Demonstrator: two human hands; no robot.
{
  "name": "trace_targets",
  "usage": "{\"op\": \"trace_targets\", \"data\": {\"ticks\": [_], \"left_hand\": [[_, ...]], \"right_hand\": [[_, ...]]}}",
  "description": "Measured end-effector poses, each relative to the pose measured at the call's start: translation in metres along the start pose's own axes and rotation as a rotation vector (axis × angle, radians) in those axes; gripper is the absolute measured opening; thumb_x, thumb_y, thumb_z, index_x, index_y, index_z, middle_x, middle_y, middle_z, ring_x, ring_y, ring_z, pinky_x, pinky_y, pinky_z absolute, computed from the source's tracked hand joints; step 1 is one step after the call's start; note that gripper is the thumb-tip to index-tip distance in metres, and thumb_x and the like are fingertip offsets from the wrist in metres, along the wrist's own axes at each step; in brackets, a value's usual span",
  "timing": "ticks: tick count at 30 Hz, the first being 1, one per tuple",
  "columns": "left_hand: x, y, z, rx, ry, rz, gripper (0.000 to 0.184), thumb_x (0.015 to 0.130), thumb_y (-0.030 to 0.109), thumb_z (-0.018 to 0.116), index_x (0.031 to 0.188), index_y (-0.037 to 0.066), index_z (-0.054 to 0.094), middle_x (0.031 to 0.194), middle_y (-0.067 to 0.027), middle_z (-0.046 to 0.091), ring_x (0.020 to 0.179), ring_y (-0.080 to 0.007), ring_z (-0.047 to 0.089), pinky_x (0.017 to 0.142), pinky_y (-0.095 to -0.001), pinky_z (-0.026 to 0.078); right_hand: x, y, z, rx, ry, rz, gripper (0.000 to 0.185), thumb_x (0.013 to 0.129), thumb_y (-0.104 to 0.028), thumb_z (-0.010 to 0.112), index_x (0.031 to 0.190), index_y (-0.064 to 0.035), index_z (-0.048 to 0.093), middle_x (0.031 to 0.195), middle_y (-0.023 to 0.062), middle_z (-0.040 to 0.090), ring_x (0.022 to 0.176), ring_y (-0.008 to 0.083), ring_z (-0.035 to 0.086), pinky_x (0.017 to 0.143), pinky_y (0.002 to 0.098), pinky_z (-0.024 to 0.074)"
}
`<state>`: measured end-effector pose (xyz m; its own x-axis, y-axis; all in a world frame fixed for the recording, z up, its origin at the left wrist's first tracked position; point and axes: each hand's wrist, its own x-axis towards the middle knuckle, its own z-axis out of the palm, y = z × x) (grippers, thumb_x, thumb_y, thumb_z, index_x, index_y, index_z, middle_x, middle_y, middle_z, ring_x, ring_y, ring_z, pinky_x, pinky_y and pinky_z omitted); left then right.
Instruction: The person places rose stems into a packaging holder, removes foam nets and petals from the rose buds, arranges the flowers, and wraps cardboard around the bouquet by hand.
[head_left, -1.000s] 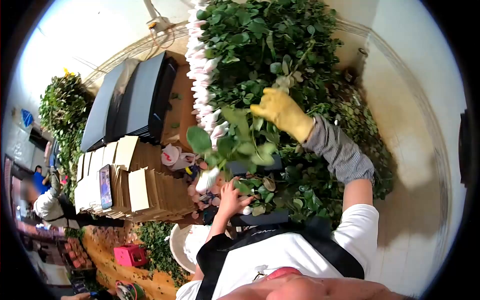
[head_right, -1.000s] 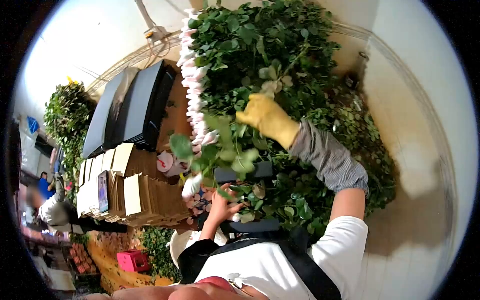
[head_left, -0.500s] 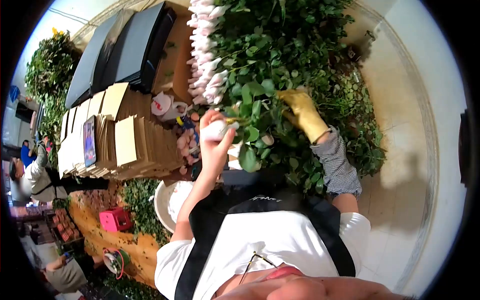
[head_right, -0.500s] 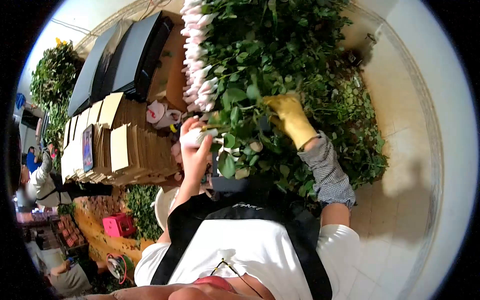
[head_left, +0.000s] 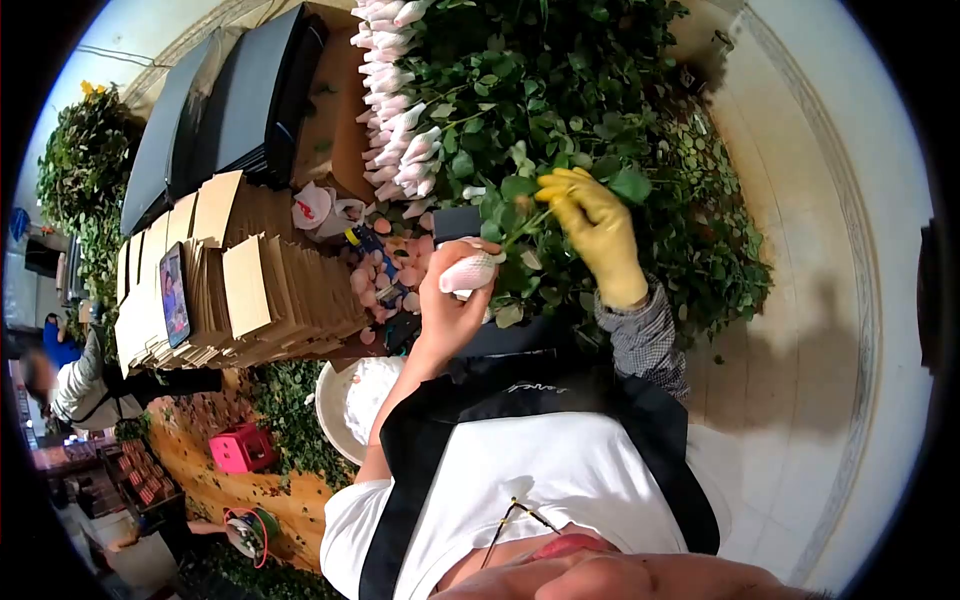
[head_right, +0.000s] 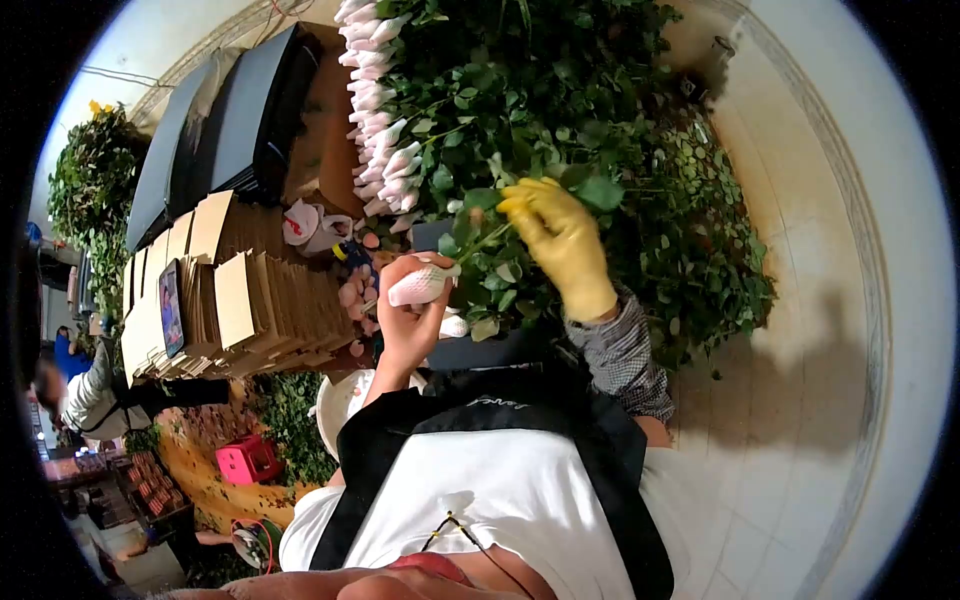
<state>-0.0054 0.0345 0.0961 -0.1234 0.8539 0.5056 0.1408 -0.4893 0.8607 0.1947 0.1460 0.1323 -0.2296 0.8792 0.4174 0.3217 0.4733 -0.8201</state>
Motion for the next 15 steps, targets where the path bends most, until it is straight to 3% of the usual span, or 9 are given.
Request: {"op": "trace_targets", "data": {"ticks": [1, 3, 5, 7, 9, 11, 12, 13, 15], "left_hand": [[-0.001, 0.003, 0.000, -0.005, -0.004, -0.010, 0.036, 0.092, -0.011, 0.065, 0.120, 0.004, 0.048, 0.115, -0.0138, 0.064, 0.100, -0.0183, 0.063, 0.086, -0.0311, 0.050], [0.005, 0.006, -0.002, 0.046, -0.004, 0.122, 0.036, 0.090, -0.013, 0.066, 0.117, 0.004, 0.048, 0.117, -0.0164, 0.065, 0.105, -0.0230, 0.064, 0.090, -0.0336, 0.050], [0.014, 0.000, -0.009, 0.151, -0.019, 0.191, 0.037, 0.090, -0.014, 0.064, 0.118, 0.004, 0.049, 0.119, -0.0175, 0.065, 0.110, -0.0267, 0.064, 0.094, -0.0349, 0.049], [0.020, 0.008, -0.011, 0.160, -0.129, 0.090, 0.042, 0.077, -0.015, 0.063, 0.113, 0.004, 0.055, 0.125, -0.0169, 0.067, 0.109, -0.0319, 0.063, 0.094, -0.0395, 0.048], [0.020, 0.011, -0.008, 0.091, -0.134, 0.018, 0.040, 0.080, -0.011, 0.066, 0.116, 0.004, 0.056, 0.121, -0.0148, 0.065, 0.107, -0.0293, 0.062, 0.094, -0.0371, 0.048], [0.021, 0.034, -0.004, -0.087, -0.107, -0.230, 0.041, 0.081, -0.006, 0.070, 0.118, 0.005, 0.056, 0.115, -0.0113, 0.061, 0.103, -0.0275, 0.060, 0.093, -0.0348, 0.047], [0.021, 0.036, -0.002, -0.185, -0.102, -0.204, 0.040, 0.082, -0.001, 0.075, 0.117, 0.005, 0.057, 0.110, -0.0091, 0.057, 0.100, -0.0257, 0.058, 0.091, -0.0331, 0.047], [0.022, 0.038, -0.004, -0.182, -0.095, -0.208, 0.040, 0.082, -0.001, 0.075, 0.117, 0.005, 0.057, 0.110, -0.0091, 0.057, 0.100, -0.0257, 0.058, 0.091, -0.0331, 0.047], [0.025, 0.043, -0.011, 0.006, -0.181, -0.067, 0.041, 0.080, 0.002, 0.080, 0.114, 0.005, 0.059, 0.110, -0.0100, 0.060, 0.100, -0.0272, 0.059, 0.089, -0.0345, 0.048]], "right_hand": [[-0.005, 0.012, -0.006, 0.137, 0.075, 0.255, 0.024, 0.101, -0.028, 0.065, 0.103, -0.0072, 0.077, 0.113, 0.0061, 0.076, 0.113, 0.0266, 0.068, 0.111, 0.0428, 0.0453], [-0.005, 0.058, -0.044, 0.056, 0.183, 0.318, 0.031, 0.103, -0.030, 0.061, 0.121, -0.0058, 0.072, 0.129, 0.0098, 0.069, 0.124, 0.0266, 0.062, 0.114, 0.0403, 0.0433], [-0.017, 0.142, -0.097, 0.994, 0.397, 0.137, 0.049, 0.105, -0.030, 0.057, 0.146, -0.0032, 0.051, 0.148, 0.0157, 0.053, 0.138, 0.0298, 0.050, 0.119, 0.0416, 0.0389], [-0.007, 0.125, -0.126, 1.358, 0.876, 0.339, 0.063, 0.106, -0.027, 0.054, 0.157, -0.0017, 0.027, 0.160, 0.0191, 0.035, 0.144, 0.0349, 0.040, 0.123, 0.0457, 0.0343], [-0.009, 0.126, -0.124, 1.238, 0.805, 0.356, 0.072, 0.105, -0.031, 0.056, 0.160, -0.0022, 0.020, 0.162, 0.0194, 0.031, 0.146, 0.0349, 0.039, 0.123, 0.0459, 0.0334], [-0.014, 0.095, -0.096, 0.736, 0.186, 0.317, 0.074, 0.104, -0.033, 0.058, 0.161, -0.0040, 0.020, 0.162, 0.0193, 0.031, 0.148, 0.0333, 0.037, 0.124, 0.0457, 0.0317], [-0.014, 0.081, -0.081, 0.474, 0.034, 0.236, 0.063, 0.105, -0.025, 0.057, 0.159, -0.0081, 0.029, 0.159, 0.0192, 0.038, 0.146, 0.0333, 0.040, 0.121, 0.0441, 0.0360], [-0.012, 0.063, -0.062, 0.216, -0.031, 0.135, 0.068, 0.097, -0.008, 0.063, 0.158, -0.0103, 0.033, 0.157, 0.0187, 0.041, 0.143, 0.0332, 0.044, 0.121, 0.0447, 0.0367], [0.003, 0.078, -0.049, -0.395, -0.199, -0.177, 0.076, 0.084, 0.006, 0.066, 0.153, -0.0141, 0.042, 0.153, 0.0168, 0.048, 0.142, 0.0334, 0.045, 0.121, 0.0461, 0.0360]]}}
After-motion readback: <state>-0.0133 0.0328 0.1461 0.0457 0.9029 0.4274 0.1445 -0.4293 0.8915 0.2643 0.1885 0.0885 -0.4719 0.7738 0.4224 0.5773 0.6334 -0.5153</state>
